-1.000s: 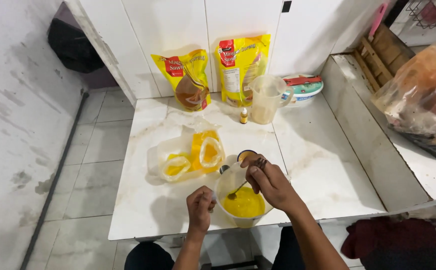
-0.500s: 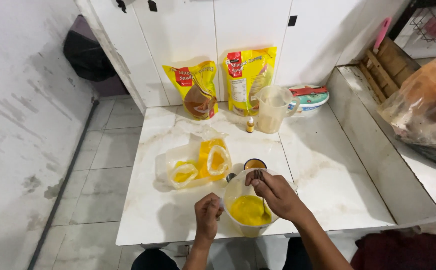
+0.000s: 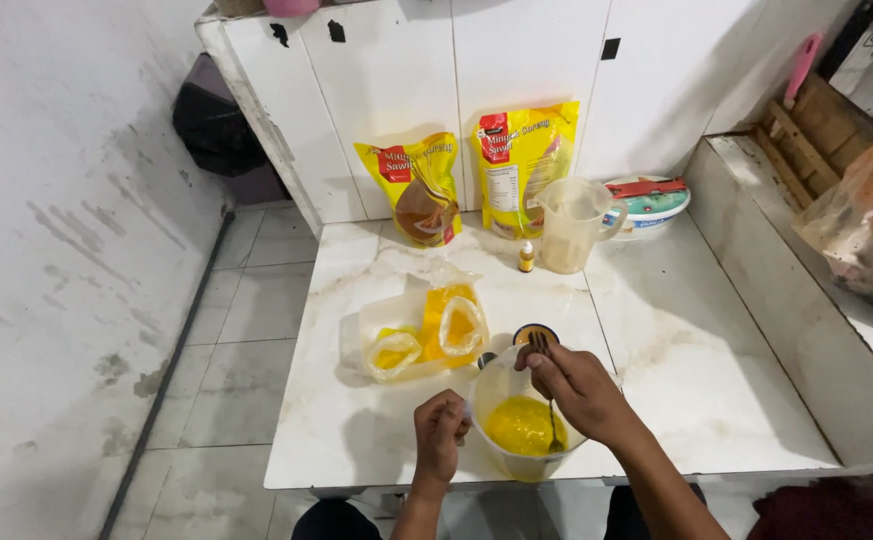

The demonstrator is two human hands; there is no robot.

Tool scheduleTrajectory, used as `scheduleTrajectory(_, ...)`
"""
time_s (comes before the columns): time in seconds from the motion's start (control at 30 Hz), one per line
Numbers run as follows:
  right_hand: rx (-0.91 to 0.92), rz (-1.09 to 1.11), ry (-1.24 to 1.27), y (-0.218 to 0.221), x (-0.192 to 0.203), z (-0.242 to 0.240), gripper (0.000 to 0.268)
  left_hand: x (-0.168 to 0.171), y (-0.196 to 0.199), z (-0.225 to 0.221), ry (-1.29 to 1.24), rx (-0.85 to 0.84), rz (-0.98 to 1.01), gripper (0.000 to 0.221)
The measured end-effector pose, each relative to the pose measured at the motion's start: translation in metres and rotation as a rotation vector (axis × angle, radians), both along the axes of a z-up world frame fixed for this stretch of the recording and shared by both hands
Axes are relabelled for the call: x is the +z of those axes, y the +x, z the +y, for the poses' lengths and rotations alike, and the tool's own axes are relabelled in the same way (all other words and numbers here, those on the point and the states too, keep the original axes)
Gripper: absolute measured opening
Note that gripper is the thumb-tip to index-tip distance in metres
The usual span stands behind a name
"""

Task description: Stirring a yellow liquid in a container using a fork and pouring additional liquid from a small cup.

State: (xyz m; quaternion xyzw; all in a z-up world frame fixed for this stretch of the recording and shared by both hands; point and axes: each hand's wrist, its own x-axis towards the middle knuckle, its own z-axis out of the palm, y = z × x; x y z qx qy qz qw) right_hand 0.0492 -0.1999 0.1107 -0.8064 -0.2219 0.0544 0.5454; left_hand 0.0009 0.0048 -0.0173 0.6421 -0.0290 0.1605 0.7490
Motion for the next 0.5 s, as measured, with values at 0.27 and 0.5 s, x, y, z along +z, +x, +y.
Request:
scheduleTrajectory(0.27, 0.072, 0.006, 0.116, 0.002, 0.010, 0.004, 0.034, -0.003, 0.003, 0.003, 0.011, 0.033, 0.068, 0.038)
scheduleTrajectory(0.5, 0.037, -0.026, -0.079, 0.003, -0.005, -0.003, 0.031, 0.004, -0.001, 0.000, 0.018, 0.032, 0.060, 0.039)
